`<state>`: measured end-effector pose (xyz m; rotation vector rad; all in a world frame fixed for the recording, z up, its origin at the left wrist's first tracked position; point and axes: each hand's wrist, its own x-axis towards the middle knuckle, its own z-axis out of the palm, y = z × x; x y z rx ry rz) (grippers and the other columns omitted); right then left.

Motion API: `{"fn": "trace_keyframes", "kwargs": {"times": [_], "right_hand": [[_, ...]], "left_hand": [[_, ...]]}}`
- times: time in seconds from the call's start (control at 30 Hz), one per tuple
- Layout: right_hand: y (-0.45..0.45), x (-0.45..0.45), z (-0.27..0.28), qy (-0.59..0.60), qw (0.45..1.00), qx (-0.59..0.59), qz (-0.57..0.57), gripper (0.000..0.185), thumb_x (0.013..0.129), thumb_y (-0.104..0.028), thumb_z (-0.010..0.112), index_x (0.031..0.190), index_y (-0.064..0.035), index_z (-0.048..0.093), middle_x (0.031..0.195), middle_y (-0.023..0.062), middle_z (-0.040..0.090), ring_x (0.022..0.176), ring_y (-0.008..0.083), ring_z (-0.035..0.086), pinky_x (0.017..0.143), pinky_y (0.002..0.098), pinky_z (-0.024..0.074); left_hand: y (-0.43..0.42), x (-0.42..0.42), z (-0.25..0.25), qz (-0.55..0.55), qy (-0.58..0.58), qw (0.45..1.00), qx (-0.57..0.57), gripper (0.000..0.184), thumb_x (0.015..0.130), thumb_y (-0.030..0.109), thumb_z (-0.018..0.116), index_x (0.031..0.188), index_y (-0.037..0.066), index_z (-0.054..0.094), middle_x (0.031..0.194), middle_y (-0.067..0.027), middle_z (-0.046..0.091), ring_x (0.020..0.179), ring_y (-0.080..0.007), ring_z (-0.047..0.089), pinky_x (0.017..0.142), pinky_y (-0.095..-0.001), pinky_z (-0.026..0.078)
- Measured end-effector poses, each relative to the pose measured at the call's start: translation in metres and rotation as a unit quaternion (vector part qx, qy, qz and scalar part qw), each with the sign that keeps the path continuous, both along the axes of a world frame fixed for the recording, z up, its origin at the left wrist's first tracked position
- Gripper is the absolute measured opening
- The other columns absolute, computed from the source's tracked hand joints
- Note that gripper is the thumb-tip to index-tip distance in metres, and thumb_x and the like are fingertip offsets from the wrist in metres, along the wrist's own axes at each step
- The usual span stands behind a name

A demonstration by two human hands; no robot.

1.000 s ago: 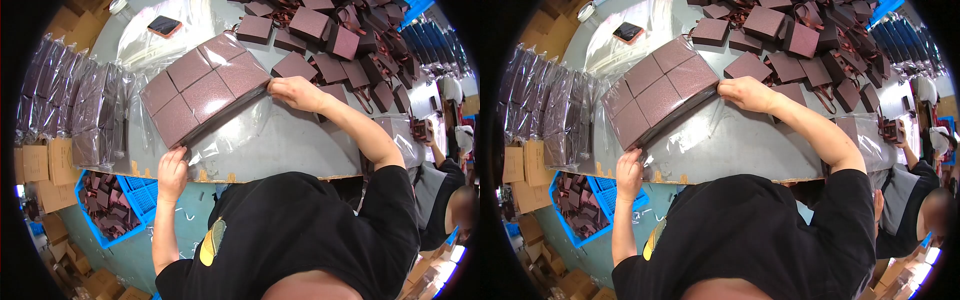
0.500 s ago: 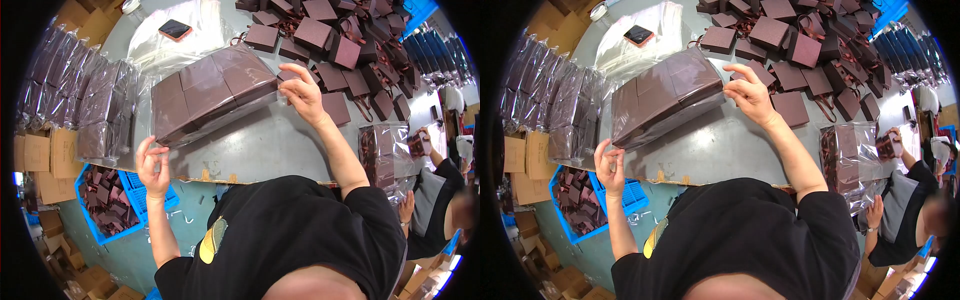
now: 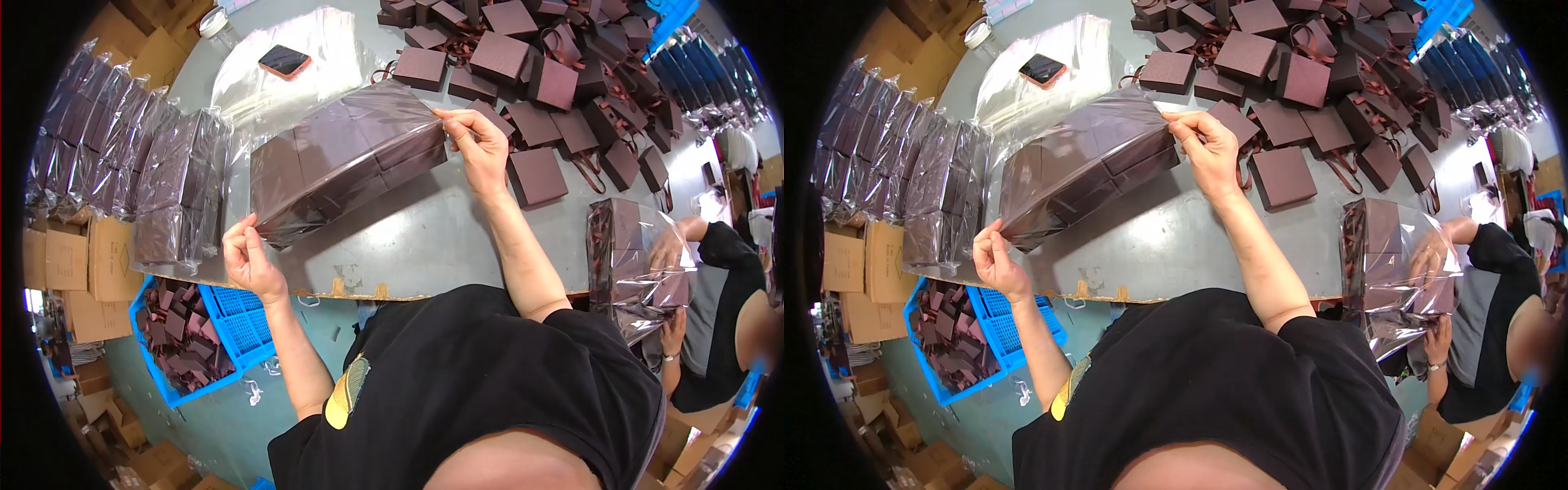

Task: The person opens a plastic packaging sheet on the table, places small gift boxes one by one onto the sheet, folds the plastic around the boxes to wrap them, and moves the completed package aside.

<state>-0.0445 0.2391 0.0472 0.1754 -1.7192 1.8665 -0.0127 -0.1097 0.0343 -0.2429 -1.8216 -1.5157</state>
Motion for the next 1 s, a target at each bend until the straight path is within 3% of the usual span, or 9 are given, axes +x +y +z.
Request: {"fn": "trace_keyframes", "kwargs": {"times": [0.13,0.17,0.27,0.3,0.5,0.63,0.67,0.77,1.0], "right_hand": [[-0.005,0.004,0.011,-0.073,0.992,-0.098,-0.033,0.018,0.099,-0.013,0.064,0.084,-0.0019,0.064,0.086,0.0023,0.073,0.065,0.0017,0.049,0.059,0.0207,0.0405],[-0.008,-0.004,0.003,-0.032,0.995,-0.074,-0.062,0.024,0.101,-0.016,0.062,0.080,-0.0041,0.058,0.072,-0.0017,0.065,0.062,0.0026,0.046,0.056,0.0227,0.0388],[-0.008,-0.002,-0.009,-0.048,0.990,0.064,-0.115,0.028,0.104,-0.021,0.057,0.081,-0.0047,0.055,0.074,-0.0021,0.059,0.066,0.0038,0.044,0.059,0.0209,0.0373],[-0.011,0.000,-0.010,-0.052,0.989,0.059,-0.123,0.029,0.104,-0.021,0.057,0.080,-0.0042,0.052,0.070,-0.0042,0.051,0.067,0.0044,0.042,0.060,0.0218,0.0362],[-0.009,0.008,-0.009,-0.113,0.976,0.116,-0.146,0.030,0.104,-0.022,0.056,0.080,-0.0045,0.053,0.070,-0.0038,0.051,0.066,0.0038,0.043,0.059,0.0225,0.0371],[-0.012,0.012,-0.020,-0.168,0.972,0.095,-0.132,0.030,0.100,-0.018,0.060,0.079,-0.0003,0.049,0.063,0.0078,0.047,0.060,0.0138,0.040,0.057,0.0323,0.0405],[-0.012,0.014,-0.022,-0.170,0.962,0.144,-0.157,0.030,0.099,-0.018,0.061,0.078,0.0002,0.048,0.064,0.0102,0.047,0.059,0.0166,0.039,0.057,0.0339,0.0408],[-0.007,0.013,-0.040,-0.234,0.953,0.133,-0.136,0.029,0.096,-0.017,0.063,0.078,0.0007,0.049,0.065,0.0125,0.047,0.060,0.0184,0.040,0.059,0.0355,0.0416],[0.008,0.019,-0.030,-0.265,0.951,0.138,-0.085,0.023,0.092,-0.018,0.071,0.082,0.0009,0.065,0.075,0.0059,0.061,0.052,0.0129,0.062,0.048,0.0274,0.0450]], "left_hand": [[0.011,-0.002,0.002,0.040,0.028,0.999,0.020,0.026,0.098,0.003,0.058,0.074,0.004,0.048,0.099,-0.0129,0.068,0.095,-0.0189,0.062,0.092,-0.0353,0.048],[0.013,0.000,0.000,0.049,0.013,0.998,0.041,0.027,0.098,0.003,0.058,0.074,0.004,0.047,0.097,-0.0129,0.069,0.095,-0.0199,0.062,0.091,-0.0361,0.049],[0.016,0.008,-0.010,0.076,-0.006,0.995,0.067,0.027,0.099,0.004,0.057,0.074,0.004,0.047,0.096,-0.0130,0.068,0.096,-0.0202,0.062,0.093,-0.0364,0.048],[0.017,0.011,-0.011,0.064,0.001,0.994,0.087,0.027,0.098,0.003,0.058,0.073,0.005,0.047,0.096,-0.0134,0.067,0.097,-0.0196,0.061,0.093,-0.0348,0.048],[0.019,0.013,-0.029,0.061,0.011,0.978,0.200,0.025,0.097,0.001,0.059,0.075,0.006,0.048,0.102,-0.0066,0.063,0.091,-0.0118,0.056,0.085,-0.0291,0.046],[0.023,0.018,-0.031,0.085,-0.074,0.969,0.222,0.024,0.095,0.005,0.063,0.075,0.010,0.052,0.100,-0.0009,0.060,0.088,-0.0077,0.050,0.076,-0.0258,0.042],[0.009,0.019,-0.048,0.061,-0.106,0.969,0.213,0.018,0.094,0.004,0.063,0.079,0.008,0.055,0.103,-0.0018,0.061,0.091,-0.0095,0.052,0.081,-0.0257,0.043],[0.014,0.024,-0.057,0.012,-0.190,0.920,0.344,0.018,0.095,0.007,0.062,0.078,0.010,0.056,0.102,-0.0022,0.062,0.084,-0.0067,0.052,0.075,-0.0242,0.043],[0.004,0.022,-0.047,-0.096,-0.239,0.920,0.296,0.025,0.099,0.011,0.060,0.075,0.012,0.053,0.091,0.0025,0.060,0.073,-0.0041,0.049,0.063,-0.0219,0.040]]}}
